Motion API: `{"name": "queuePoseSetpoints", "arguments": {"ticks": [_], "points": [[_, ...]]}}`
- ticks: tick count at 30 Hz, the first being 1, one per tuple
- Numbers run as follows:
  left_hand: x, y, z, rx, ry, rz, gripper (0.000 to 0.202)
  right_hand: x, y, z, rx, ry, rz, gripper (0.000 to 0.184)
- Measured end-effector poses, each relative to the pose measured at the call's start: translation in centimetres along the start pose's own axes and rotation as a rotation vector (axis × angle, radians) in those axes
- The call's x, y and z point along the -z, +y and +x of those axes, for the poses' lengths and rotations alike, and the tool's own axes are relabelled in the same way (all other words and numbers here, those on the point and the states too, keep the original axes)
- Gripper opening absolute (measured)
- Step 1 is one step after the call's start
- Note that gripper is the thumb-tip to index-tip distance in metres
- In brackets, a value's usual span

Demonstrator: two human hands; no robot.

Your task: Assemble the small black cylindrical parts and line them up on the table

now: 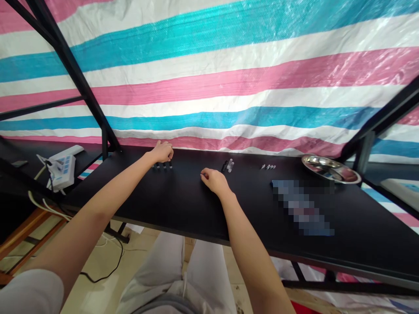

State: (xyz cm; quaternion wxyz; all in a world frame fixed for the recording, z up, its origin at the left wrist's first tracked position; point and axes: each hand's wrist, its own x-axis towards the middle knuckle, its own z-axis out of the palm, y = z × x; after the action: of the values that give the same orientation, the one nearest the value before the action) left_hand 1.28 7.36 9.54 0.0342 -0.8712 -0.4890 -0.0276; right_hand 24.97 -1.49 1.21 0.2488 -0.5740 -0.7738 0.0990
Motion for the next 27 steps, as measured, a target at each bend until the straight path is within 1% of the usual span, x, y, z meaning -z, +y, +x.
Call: {"name": "queuePoseSetpoints", "arguments": {"ticks": [6,10,12,14,17,19,20,21,22,23,25,27], "points": [[0.4,0.2,-0.3,0.058,0.021,-0.145,0.021,0.0,0.1,0.1,0.012,0.001,0.014,0.02],[0.2,0.0,-0.3,0.045,-0.013,-0.054,0.019,0.1,0.2,0.0,0.023,0.029,0.041,0.021],[0.0,-0.1,-0.2,0.031,-0.006,-0.052,0.02,0.4,0.1,-0.2,0.012,0.086,0.051,0.022],[0.0,-0.2,-0.3,0.022,0.007,-0.082,0.02,0.9,-0.2,-0.4,-0.028,0.207,0.058,0.024],[0.4,-0.1,-0.6,0.039,-0.016,-0.057,0.016,1.7,-0.1,-0.6,-0.107,0.488,0.073,0.026],[1.0,0.3,-0.9,0.044,-0.037,0.006,0.012,2.2,0.5,-0.6,-0.174,0.686,0.08,0.023],[1.2,0.6,-1.1,0.039,-0.03,0.033,0.013,2.5,0.8,-0.6,-0.216,0.761,0.077,0.022],[1.5,1.0,-1.3,0.027,-0.004,0.05,0.015,2.7,1.3,-0.5,-0.266,0.81,0.068,0.022],[1.6,1.6,-1.5,0.008,0.039,0.054,0.018,2.9,1.7,-0.5,-0.321,0.829,0.055,0.024],[1.7,2.3,-1.7,-0.016,0.097,0.043,0.02,3.1,2.2,-0.5,-0.377,0.817,0.036,0.028],[1.3,4.0,-2.0,-0.095,0.202,-0.013,0.025,3.2,2.9,-0.6,-0.487,0.738,-0.011,0.035],[0.3,6.2,-2.1,-0.193,0.239,-0.08,0.03,3.1,3.4,-0.7,-0.585,0.623,-0.067,0.038]]}}
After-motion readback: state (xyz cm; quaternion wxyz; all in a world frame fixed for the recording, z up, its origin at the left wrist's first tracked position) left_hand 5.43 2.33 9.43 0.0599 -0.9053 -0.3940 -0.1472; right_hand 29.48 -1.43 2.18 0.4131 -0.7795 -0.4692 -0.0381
